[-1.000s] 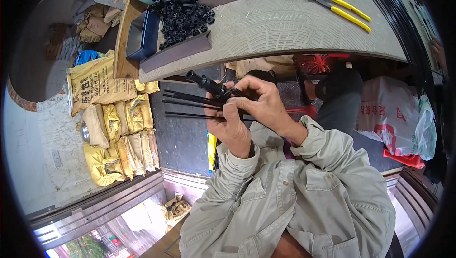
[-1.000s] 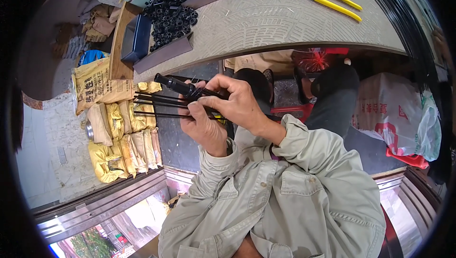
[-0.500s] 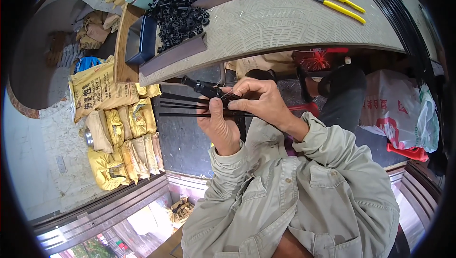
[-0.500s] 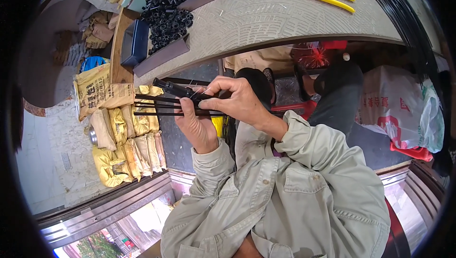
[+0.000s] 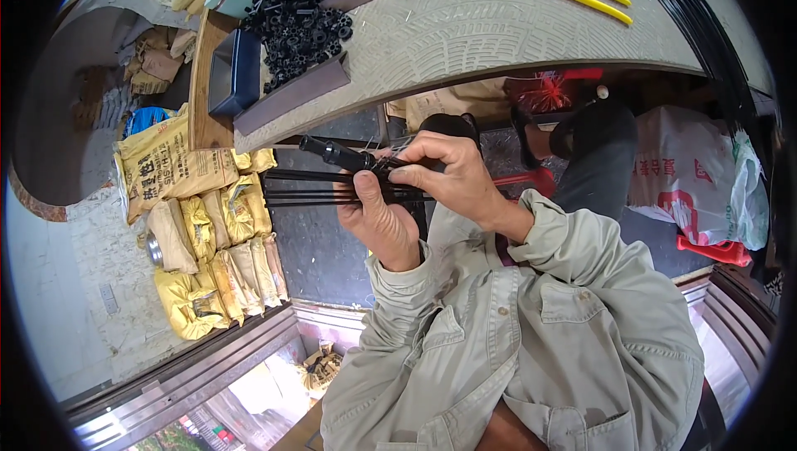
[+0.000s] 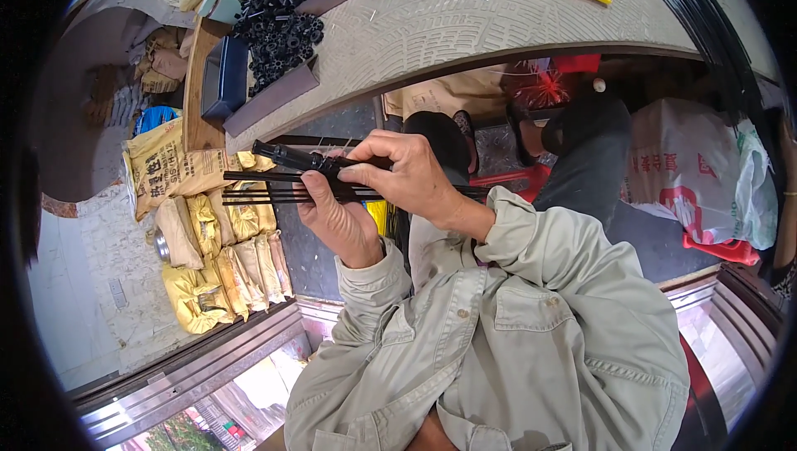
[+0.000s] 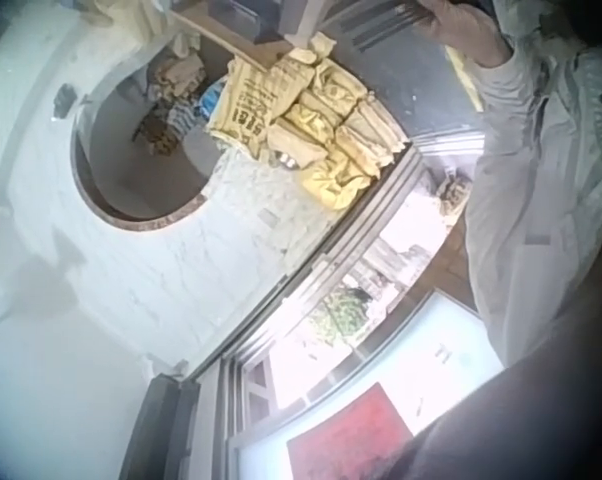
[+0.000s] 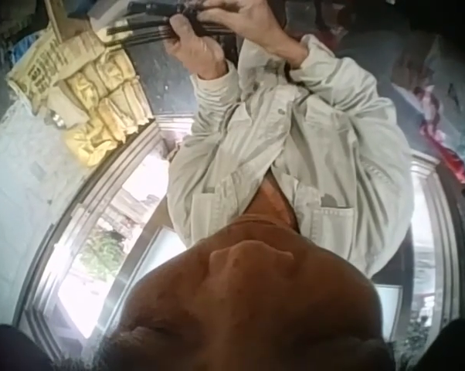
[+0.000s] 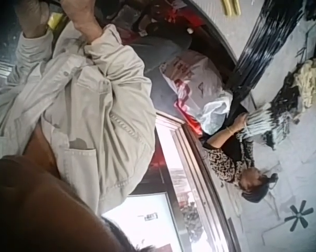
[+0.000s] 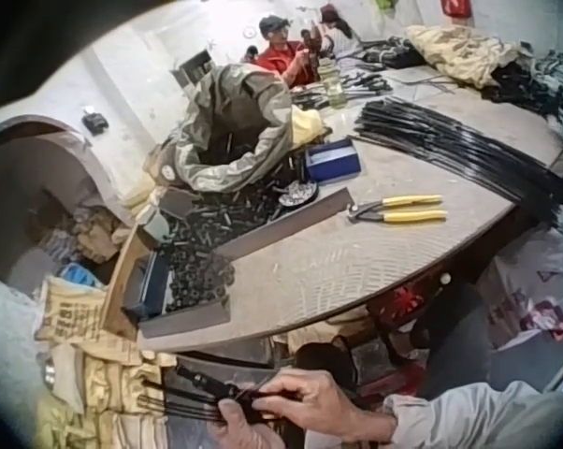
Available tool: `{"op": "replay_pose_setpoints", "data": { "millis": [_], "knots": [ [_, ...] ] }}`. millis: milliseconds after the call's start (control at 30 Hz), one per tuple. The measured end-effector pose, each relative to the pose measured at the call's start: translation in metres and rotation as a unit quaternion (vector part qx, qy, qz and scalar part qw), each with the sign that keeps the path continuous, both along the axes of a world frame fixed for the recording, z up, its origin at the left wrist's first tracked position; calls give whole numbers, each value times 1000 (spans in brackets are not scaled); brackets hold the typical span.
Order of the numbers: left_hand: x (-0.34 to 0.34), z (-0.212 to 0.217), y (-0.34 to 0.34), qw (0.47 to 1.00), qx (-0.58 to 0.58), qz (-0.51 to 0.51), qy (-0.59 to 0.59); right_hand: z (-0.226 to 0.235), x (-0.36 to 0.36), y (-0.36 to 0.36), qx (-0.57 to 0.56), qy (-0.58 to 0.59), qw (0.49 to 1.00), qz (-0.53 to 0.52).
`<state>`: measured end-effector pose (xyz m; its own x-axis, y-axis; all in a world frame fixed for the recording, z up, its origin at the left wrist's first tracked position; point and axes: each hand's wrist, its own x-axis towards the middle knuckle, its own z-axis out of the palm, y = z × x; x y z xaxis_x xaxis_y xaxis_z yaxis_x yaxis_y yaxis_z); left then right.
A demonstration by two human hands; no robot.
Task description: Assembling wire-based mechanical components using pliers at a workbench.
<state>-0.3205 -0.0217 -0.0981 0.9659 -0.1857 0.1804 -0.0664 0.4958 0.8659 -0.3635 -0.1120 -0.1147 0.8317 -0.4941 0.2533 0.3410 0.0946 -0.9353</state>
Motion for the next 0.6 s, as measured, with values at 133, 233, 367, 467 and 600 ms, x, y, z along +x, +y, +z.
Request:
{"op": "replay_pose_setpoints", "data": {
  "millis": [133,233,367,467,600],
  "knots": [
    [-2,0,-3,999,12,8,-30,-5,3,-2,119,39,989,84],
    [-6,1,-6,999,21,14,-43,-3,3,-4,148,62,980,114],
    [-7,0,-6,998,34,4,-46,2,1,5,167,53,981,83],
    [-9,4,-7,997,54,2,-62,1,-2,5,142,24,988,59],
    [-9,2,-7,998,33,1,-47,5,-5,6,98,6,995,35]
  ]
}}
